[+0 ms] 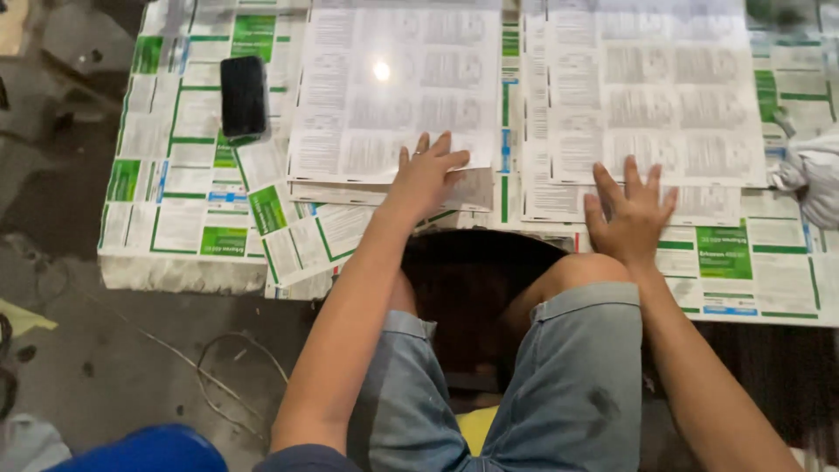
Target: The person sits at a table and repeatedly flips through stacks of printed papers, separating them into two piles. A smartphone is visible on the table, and the person occasionally touches it while continuing to sort the documents.
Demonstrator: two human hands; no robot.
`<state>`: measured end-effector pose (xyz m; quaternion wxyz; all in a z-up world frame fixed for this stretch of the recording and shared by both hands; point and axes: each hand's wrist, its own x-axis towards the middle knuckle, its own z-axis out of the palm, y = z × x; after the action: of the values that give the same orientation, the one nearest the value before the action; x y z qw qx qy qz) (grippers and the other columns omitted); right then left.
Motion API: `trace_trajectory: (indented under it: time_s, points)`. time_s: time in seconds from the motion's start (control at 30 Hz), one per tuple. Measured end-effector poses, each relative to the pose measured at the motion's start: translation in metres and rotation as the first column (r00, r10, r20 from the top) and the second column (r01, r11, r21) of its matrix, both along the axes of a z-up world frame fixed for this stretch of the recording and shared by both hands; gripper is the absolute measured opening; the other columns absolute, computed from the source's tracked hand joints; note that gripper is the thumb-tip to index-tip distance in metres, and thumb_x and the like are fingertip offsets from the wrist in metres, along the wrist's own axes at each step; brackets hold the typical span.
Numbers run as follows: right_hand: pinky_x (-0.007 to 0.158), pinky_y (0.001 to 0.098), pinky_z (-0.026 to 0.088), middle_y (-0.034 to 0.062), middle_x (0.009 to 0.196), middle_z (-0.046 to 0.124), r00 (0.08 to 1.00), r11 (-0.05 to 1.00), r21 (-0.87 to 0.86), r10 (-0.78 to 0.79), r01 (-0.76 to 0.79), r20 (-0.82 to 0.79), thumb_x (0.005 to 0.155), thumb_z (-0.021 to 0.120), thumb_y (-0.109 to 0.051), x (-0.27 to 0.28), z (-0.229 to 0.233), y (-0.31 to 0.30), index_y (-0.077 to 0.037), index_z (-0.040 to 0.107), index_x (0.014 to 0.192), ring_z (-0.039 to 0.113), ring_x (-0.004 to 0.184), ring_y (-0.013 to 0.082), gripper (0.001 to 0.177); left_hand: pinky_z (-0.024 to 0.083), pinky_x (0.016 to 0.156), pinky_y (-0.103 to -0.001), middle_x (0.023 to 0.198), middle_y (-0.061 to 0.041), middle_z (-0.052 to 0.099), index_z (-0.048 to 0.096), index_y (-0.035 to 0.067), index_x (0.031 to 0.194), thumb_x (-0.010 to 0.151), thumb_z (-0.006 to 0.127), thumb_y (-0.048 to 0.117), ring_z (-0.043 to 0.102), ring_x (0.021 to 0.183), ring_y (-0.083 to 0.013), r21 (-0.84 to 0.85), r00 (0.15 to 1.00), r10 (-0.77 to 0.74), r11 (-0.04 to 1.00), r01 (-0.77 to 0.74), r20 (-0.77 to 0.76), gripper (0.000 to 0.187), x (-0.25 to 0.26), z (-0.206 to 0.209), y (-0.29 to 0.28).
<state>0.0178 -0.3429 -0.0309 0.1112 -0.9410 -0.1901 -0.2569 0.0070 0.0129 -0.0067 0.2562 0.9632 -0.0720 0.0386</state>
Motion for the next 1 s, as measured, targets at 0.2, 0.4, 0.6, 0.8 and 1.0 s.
trace_trajectory:
  time_s: [0.2,0.4,0.6,0.8,1.0]
  points:
    - [0.118,0.0748,0.012,0.0179,0.164,0.046,0.989,0.988,0.153,0.004,0.019,-0.149,0.103,0.060,-0.046,0.002,0.002,0.003,-0.009,0.054,0.155,0.034,0.153,0.0452,0.064,0.020,0.115,-0.075,0.161,-0.013,0.037,0.065,0.027,0.130,0.095,0.071,0.026,0.027,0.151,-0.0479,-0.044,1.000,-0.008,0.999,0.007,-0.013,0.036,0.019,-0.001,0.005]
    - [0.116,0.0747,0.010,0.0255,0.164,0.040,0.992,0.987,0.145,-0.045,0.063,-0.121,0.100,0.063,-0.050,-0.002,0.010,0.007,-0.018,0.058,0.152,0.027,0.152,0.0513,0.061,0.014,0.117,-0.073,0.165,-0.017,0.027,0.056,0.024,0.139,0.095,0.070,0.026,0.017,0.152,-0.0484,0.026,1.000,-0.023,0.999,0.023,-0.021,0.047,0.051,-0.004,0.010]
    - [0.116,0.0759,0.008,0.0188,0.162,0.044,0.988,0.992,0.113,-0.039,0.055,-0.148,0.097,0.066,-0.051,-0.005,0.019,0.010,-0.025,0.061,0.149,0.029,0.151,0.0509,0.058,0.013,0.118,-0.072,0.166,-0.014,0.024,0.049,0.025,0.146,0.094,0.070,0.030,0.017,0.153,-0.0472,0.091,0.999,0.015,0.996,-0.012,-0.033,0.056,0.080,0.000,0.010]
    - [0.117,0.0752,0.009,0.0155,0.160,0.047,0.990,0.994,0.100,-0.037,0.051,-0.140,0.095,0.068,-0.051,-0.005,0.019,0.012,-0.026,0.062,0.146,0.031,0.150,0.0466,0.057,0.016,0.120,-0.070,0.165,-0.012,0.028,0.048,0.027,0.147,0.096,0.067,0.030,0.019,0.153,-0.0465,0.135,1.000,-0.007,0.991,0.010,-0.027,0.055,0.114,-0.004,0.012]
    - [0.116,0.0754,0.009,0.0157,0.160,0.047,0.991,0.995,0.093,-0.035,0.047,-0.127,0.095,0.067,-0.051,-0.004,0.016,0.011,-0.027,0.062,0.147,0.031,0.150,0.0462,0.057,0.012,0.121,-0.067,0.169,-0.016,0.021,0.040,0.028,0.156,0.099,0.054,0.038,0.016,0.154,-0.0452,0.234,0.998,0.031,0.971,-0.045,0.062,0.059,0.126,-0.023,0.013]
